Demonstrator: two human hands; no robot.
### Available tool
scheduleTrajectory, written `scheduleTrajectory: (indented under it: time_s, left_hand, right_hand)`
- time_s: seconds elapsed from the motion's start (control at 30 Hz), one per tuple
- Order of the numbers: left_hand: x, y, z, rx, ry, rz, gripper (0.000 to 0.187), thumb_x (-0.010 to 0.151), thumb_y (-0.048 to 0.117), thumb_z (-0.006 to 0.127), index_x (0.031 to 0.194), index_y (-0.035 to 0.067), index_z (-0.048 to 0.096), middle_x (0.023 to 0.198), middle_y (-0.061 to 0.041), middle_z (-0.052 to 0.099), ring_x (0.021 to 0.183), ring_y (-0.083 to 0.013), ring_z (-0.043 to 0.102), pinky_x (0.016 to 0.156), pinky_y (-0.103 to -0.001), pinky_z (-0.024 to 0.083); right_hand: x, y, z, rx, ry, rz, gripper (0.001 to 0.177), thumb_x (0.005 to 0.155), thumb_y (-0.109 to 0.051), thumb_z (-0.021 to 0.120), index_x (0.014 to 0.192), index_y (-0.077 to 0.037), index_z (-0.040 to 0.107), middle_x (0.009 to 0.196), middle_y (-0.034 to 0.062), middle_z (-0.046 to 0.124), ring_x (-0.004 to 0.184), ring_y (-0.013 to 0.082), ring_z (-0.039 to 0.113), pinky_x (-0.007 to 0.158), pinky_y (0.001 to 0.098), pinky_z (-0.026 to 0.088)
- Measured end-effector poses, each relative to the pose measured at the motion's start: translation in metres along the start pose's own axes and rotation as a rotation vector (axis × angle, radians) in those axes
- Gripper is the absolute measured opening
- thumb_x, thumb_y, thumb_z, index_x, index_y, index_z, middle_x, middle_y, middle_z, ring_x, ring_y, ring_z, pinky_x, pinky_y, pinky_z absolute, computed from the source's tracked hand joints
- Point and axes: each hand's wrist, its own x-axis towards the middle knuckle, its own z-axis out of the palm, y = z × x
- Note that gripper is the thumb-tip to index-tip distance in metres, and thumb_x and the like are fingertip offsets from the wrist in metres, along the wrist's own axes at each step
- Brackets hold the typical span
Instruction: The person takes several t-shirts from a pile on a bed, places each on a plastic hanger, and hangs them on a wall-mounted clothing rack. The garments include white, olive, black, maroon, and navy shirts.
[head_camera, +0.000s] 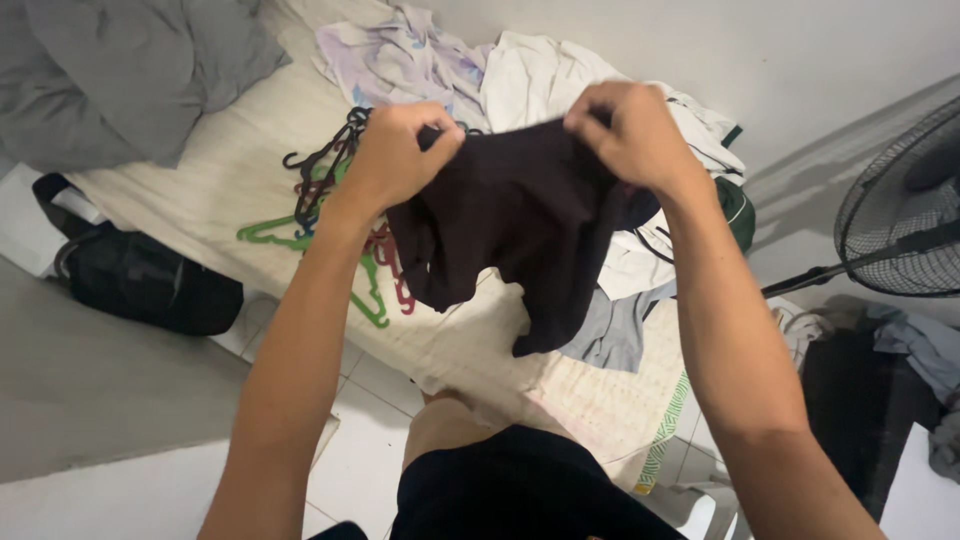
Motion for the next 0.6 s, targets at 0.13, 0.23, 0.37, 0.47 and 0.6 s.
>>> scheduleTrajectory:
  time_s: [0.13,0.23,0.37,0.47,0.6]
  left_hand:
    - [-0.026,-0.009,0.022,-0.055,-0.156,0.053,0.02,0.087,0.018,0.075,0.097,0.002,0.071,0.088,-0.017,0.071,0.078,-0.0314,0.068,0.073,-0.04,0.053]
    - [-0.051,-0.019,0.055,-0.183,-0.223,0.004,0.034,0.086,0.023,0.078,0.104,-0.001,0.064,0.091,-0.022,0.069,0.08,-0.0362,0.068,0.072,-0.042,0.053]
    - [-0.074,-0.032,0.106,-0.162,-0.293,-0.369,0.025,0.097,0.02,0.067,0.116,0.004,0.067,0.093,-0.024,0.068,0.086,-0.0424,0.068,0.076,-0.046,0.052]
    - [-0.109,-0.044,0.125,-0.074,-0.088,-0.409,0.017,0.099,0.013,0.067,0.112,0.002,0.066,0.096,-0.026,0.068,0.097,-0.0464,0.065,0.078,-0.05,0.051]
    - [-0.163,-0.067,0.143,0.018,-0.05,-0.36,0.019,0.085,0.006,0.07,0.101,0.0,0.063,0.097,-0.025,0.07,0.094,-0.047,0.066,0.078,-0.051,0.052]
  right_hand:
    - [-0.012,0.006,0.034,0.242,0.154,-0.087,0.014,0.105,-0.013,0.068,0.103,0.001,0.066,0.094,0.0117,0.068,0.09,0.0195,0.063,0.085,0.0327,0.051]
    - [-0.032,0.007,0.08,0.388,0.043,-0.009,0.012,0.105,-0.013,0.063,0.105,-0.001,0.062,0.092,0.0097,0.063,0.089,0.0171,0.056,0.085,0.0304,0.049]
    - [-0.048,0.023,0.124,0.349,-0.14,-0.044,0.013,0.092,-0.01,0.069,0.101,-0.001,0.065,0.092,0.014,0.068,0.089,0.0279,0.064,0.083,0.0365,0.052]
    - [-0.065,0.044,0.135,0.015,-0.182,-0.049,0.024,0.078,-0.006,0.074,0.101,-0.001,0.067,0.097,0.0198,0.069,0.092,0.0376,0.067,0.08,0.0425,0.053]
    - [-0.087,0.073,0.141,-0.136,-0.256,0.107,0.02,0.074,-0.005,0.074,0.094,-0.002,0.073,0.091,0.0212,0.072,0.087,0.0388,0.07,0.077,0.0442,0.055]
